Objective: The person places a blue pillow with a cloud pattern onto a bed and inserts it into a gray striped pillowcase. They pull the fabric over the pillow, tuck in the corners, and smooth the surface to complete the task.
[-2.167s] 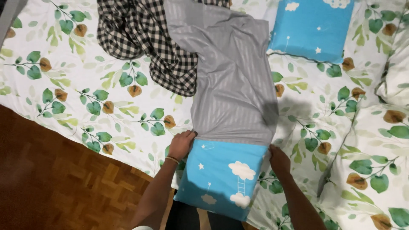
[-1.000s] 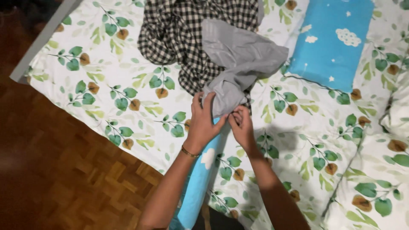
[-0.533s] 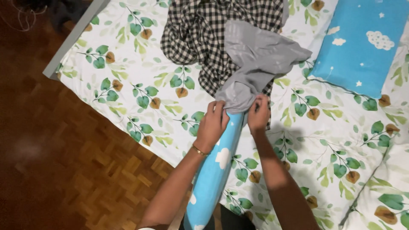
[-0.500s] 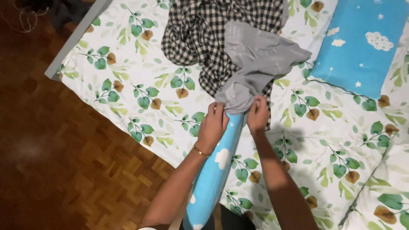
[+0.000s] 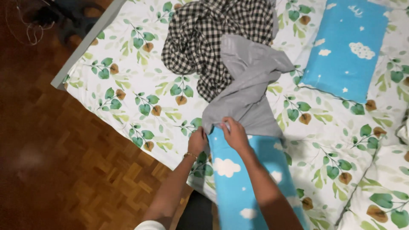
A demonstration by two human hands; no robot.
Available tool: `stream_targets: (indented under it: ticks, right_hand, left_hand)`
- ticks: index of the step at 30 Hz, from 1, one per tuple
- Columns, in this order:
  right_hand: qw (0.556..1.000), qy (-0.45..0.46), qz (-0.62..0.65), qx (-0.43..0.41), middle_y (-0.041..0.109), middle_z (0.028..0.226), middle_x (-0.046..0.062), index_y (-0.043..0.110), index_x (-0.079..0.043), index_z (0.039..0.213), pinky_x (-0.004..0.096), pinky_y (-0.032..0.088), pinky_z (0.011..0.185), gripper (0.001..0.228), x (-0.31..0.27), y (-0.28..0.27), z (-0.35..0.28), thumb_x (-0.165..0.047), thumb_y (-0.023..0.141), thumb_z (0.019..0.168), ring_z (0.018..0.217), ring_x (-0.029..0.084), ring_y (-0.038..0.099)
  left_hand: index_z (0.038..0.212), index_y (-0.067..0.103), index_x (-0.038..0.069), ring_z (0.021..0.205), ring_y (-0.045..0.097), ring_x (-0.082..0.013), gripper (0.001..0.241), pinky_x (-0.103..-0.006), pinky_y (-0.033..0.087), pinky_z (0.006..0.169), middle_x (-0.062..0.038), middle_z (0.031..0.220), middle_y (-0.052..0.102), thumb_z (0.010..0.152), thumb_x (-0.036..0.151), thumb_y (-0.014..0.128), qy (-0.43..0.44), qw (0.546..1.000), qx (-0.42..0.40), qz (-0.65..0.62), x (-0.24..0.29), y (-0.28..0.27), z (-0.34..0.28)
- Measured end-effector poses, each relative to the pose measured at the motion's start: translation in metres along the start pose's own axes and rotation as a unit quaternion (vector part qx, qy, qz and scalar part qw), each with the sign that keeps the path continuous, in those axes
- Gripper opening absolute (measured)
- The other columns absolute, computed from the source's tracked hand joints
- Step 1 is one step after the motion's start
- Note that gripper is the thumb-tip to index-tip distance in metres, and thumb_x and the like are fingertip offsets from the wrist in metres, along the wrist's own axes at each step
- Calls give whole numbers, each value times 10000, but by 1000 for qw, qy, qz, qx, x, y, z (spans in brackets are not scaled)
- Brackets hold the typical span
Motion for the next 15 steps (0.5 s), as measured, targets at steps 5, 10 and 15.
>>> stream_targets:
  ticks: [5, 10, 15]
  right_hand:
    - [980, -35, -174, -85, 677, 1252, -18, 621, -279, 1312, 509, 472, 1024, 407, 87, 57, -53, -356, 676, 916, 1229, 255, 607]
    - [941, -117, -317, 30, 557, 1280, 120, 633, -269, 1334, 537, 450, 942, 706, 105, -7, -71, -488, 821, 689, 1194, 363, 550]
    - [984, 162, -42, -54, 500, 1460, 239, 417, -193, 1577, 609, 420, 1104, 1015, 185, -54, -103, -659, 783, 754, 1390, 453, 472]
  left_hand:
    - [1177, 601, 223, 1088, 717, -400, 262, -571, 579, 904, -125, 1092, 738, 944, 332, 555, -134, 989, -56, -9, -71, 60, 17]
    - [1346, 582, 257, 1164, 677, -424, 426, -575, 541, 1005, -147, 1203, 724, 927, 291, 512, -204, 972, 6, -118, -93, 57, 35]
    - [1100, 691, 196, 1092, 685, -394, 260, -532, 539, 965, -149, 1033, 732, 936, 158, 492, -171, 946, 148, -232, -56, 26, 42]
Point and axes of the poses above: each hand's wrist, its own z-axis towards the middle knuckle, its own y-axis out of the palm, x = y × z, the point moved 5 cm from there along z, towards the middle knuckle
